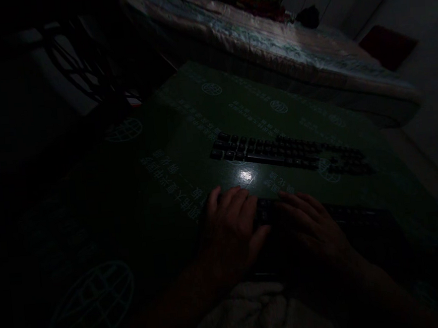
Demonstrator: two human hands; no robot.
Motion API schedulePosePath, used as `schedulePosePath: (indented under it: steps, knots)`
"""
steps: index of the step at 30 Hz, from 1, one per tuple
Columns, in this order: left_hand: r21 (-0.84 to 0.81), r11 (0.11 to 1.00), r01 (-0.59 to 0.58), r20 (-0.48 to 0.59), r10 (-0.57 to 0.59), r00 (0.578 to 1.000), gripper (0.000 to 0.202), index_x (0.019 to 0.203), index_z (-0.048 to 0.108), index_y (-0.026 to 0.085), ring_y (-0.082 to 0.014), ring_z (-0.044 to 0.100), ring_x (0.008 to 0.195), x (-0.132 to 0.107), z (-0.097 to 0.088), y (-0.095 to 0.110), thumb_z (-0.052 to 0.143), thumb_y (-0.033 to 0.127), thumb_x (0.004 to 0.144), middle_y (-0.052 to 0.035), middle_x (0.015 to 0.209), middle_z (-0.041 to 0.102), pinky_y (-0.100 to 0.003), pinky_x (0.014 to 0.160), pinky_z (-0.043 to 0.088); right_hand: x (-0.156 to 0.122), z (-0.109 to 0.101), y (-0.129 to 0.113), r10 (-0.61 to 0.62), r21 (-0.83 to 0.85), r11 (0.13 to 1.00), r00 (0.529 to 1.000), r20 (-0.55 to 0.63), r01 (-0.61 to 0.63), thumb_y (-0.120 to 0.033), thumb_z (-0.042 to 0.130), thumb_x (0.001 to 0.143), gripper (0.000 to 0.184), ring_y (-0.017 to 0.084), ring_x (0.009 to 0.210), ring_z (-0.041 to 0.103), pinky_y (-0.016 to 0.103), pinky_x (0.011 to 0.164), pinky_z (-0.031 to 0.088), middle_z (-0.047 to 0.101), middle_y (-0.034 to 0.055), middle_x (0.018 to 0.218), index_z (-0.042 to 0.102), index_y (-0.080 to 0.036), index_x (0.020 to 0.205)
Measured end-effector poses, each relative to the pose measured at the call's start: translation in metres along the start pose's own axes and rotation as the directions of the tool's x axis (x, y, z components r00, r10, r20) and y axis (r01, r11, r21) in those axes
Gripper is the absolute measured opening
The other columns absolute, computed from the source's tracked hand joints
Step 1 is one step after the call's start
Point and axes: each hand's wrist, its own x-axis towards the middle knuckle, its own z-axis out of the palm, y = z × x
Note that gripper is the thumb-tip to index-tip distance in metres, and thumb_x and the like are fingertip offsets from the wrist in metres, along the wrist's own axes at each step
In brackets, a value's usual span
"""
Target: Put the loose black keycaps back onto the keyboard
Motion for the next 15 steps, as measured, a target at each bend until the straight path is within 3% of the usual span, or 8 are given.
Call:
schedulePosePath:
  steps: [6,15]
  knots:
    - [0.007,1.0,-0.015,-0.008,0.015,1.0,0.029,0.106,0.056,0.012,-0.0306,0.052,0.116,0.0,0.0,-0.001,0.062,0.028,0.083,-0.0126,0.115,0.063,-0.056,0.105,0.028,-0.003,0.002,-0.001,-0.048,0.033,0.998,0.998,0.034,0.047,-0.015,0.041,0.094,0.021,0.027,0.131,0.044,0.048,0.101,0.043,0.068,0.0139,0.111,0.062,-0.013,0.097]
    - [-0.001,1.0,0.0,0.016,0.0,1.0,0.03,0.107,0.057,0.012,-0.0308,0.052,0.117,-0.002,-0.001,-0.001,0.062,0.028,0.082,-0.0126,0.115,0.063,-0.057,0.104,0.028,-0.01,0.0,-0.011,0.021,0.068,0.998,0.998,-0.051,-0.017,-0.014,0.041,0.094,0.022,0.027,0.132,0.043,0.047,0.099,0.045,0.068,0.0144,0.111,0.062,-0.013,0.102]
